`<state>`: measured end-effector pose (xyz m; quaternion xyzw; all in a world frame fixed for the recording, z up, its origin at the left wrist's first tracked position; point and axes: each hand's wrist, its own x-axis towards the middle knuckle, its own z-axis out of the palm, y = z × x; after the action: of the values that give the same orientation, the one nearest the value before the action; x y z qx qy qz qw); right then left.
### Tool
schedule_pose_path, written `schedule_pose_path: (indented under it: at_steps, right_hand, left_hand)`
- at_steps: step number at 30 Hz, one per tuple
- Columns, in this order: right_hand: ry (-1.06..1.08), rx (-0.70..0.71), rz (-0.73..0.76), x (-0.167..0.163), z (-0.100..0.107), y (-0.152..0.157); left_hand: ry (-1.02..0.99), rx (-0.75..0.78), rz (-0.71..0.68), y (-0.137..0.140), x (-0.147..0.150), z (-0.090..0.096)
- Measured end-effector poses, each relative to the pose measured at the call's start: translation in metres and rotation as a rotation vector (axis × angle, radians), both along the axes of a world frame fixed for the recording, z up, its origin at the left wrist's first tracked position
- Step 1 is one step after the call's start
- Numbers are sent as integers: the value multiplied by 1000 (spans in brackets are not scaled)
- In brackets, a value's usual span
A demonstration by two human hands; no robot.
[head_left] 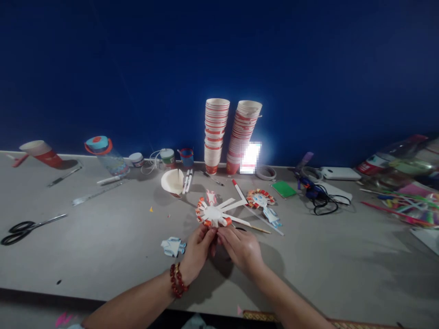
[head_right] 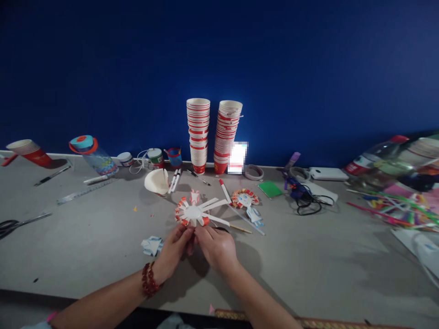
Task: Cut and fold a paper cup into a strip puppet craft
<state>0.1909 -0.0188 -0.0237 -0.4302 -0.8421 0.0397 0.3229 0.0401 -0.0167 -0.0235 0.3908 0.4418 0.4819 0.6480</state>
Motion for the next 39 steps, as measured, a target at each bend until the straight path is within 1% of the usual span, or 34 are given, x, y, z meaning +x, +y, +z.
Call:
schedule_pose_path:
  at_steps: [6,11,14,17,20,24,29,35,39]
  right_hand:
    - [68,7,-83,-6,2,-5]
    - [139,-32,-72,-6,-1,-3]
    - [171,-56,-84,-3,-3,0]
    - [177,-56,-72,0,-4,1]
    - [133,-17,-70,2,-2,-1]
    - [71,51,-73,2,-1,-4]
    - [93,77,-64,0,2,-5]
    - [165,38,-3,1,5,-3]
    - [219,-19,44,3,5,-1]
  left_hand:
    - [2,-10,-26,1,0,-6]
    - [-48,6,-9,-3,-1,-1]
    - [-140,-28,-39,-3,-1,4]
    - [-264,-106,-90,-1,-1,7]
    - [-350,-184,-150,1,-2,7]
    - [-428,-228,-193,2,-4,6]
    - [-476,-238,-193,0,-4,4]
    - [-471,-213,-231,0,-4,0]
    - [-464,-178,-247,1,-5,-2]
